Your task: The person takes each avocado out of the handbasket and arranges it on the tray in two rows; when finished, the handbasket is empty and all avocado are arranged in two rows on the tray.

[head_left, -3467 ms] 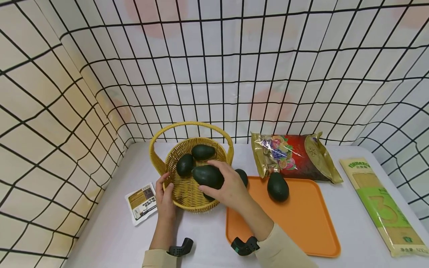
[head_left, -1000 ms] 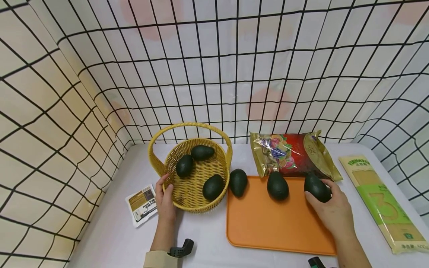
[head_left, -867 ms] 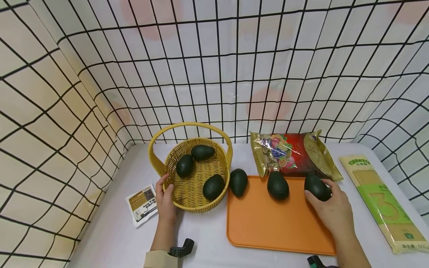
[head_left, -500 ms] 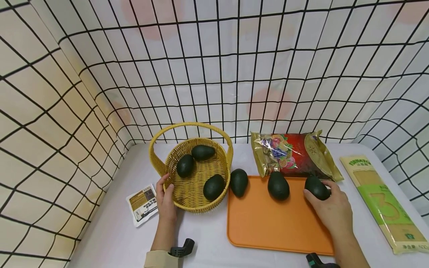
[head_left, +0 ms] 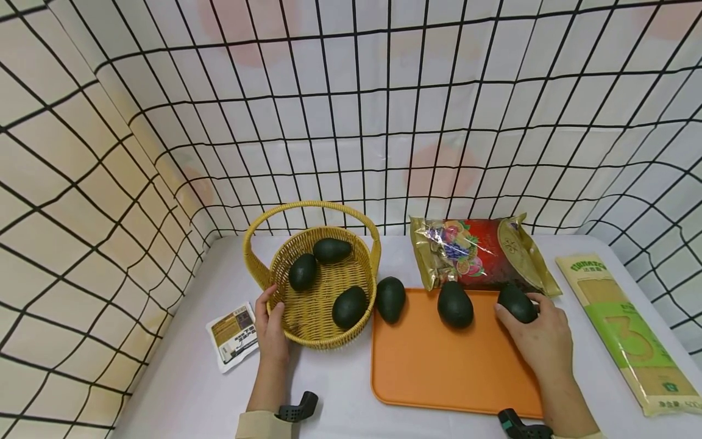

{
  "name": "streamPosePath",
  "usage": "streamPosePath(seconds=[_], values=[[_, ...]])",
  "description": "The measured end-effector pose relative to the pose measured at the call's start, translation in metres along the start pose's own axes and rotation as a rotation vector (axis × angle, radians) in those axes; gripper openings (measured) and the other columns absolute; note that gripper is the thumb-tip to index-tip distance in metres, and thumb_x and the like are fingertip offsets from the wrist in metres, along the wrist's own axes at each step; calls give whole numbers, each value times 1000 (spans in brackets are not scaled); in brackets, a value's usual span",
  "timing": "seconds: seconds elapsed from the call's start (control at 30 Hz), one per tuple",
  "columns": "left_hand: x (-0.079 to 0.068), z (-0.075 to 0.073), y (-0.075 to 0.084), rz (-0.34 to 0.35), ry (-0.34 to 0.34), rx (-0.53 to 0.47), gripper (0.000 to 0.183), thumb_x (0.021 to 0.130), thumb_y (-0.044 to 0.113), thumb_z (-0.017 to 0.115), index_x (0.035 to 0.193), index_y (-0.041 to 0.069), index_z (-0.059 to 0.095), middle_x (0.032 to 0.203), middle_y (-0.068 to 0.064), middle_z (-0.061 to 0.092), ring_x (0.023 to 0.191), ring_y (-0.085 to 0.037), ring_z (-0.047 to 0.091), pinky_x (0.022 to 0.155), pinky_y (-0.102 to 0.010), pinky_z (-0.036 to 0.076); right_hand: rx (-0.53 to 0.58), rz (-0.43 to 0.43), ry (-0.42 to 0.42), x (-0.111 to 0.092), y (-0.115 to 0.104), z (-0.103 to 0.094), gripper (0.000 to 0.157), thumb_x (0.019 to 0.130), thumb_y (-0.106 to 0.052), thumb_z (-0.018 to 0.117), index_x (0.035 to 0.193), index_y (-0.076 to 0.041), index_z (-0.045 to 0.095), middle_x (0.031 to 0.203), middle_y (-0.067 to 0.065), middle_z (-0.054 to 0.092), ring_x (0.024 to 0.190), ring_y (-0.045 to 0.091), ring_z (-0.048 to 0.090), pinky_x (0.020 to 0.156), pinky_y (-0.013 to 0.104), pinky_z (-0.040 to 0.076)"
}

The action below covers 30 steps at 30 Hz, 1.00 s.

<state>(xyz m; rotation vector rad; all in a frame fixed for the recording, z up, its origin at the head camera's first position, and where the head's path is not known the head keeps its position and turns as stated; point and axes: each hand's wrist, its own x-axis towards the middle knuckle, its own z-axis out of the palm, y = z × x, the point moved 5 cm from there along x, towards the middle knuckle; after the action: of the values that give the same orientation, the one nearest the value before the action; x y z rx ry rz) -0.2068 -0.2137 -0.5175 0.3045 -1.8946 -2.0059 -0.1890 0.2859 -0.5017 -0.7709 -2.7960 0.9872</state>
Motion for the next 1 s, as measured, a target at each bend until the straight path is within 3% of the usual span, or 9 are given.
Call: streamPosePath(seconds=[0.5, 1.0], values=[[0, 0, 1, 1, 5, -6, 43, 104, 10, 39, 146, 7, 45, 161, -5, 35, 151, -23, 29, 104, -13, 33, 8, -7, -2, -2, -1, -2, 94, 88, -57, 71, 154, -1, 34, 141, 36, 41, 125, 52, 40, 101, 70, 40], [0, 0, 1, -4, -9, -29, 42, 104, 9, 38, 146, 7, 43, 162, -5, 33, 152, -24, 29, 104, -11, 35, 76, -33, 50, -17, -23, -30, 89, 90, -52, 71, 156, -4, 35, 147, 30, 40, 131, 46, 41, 102, 63, 41]])
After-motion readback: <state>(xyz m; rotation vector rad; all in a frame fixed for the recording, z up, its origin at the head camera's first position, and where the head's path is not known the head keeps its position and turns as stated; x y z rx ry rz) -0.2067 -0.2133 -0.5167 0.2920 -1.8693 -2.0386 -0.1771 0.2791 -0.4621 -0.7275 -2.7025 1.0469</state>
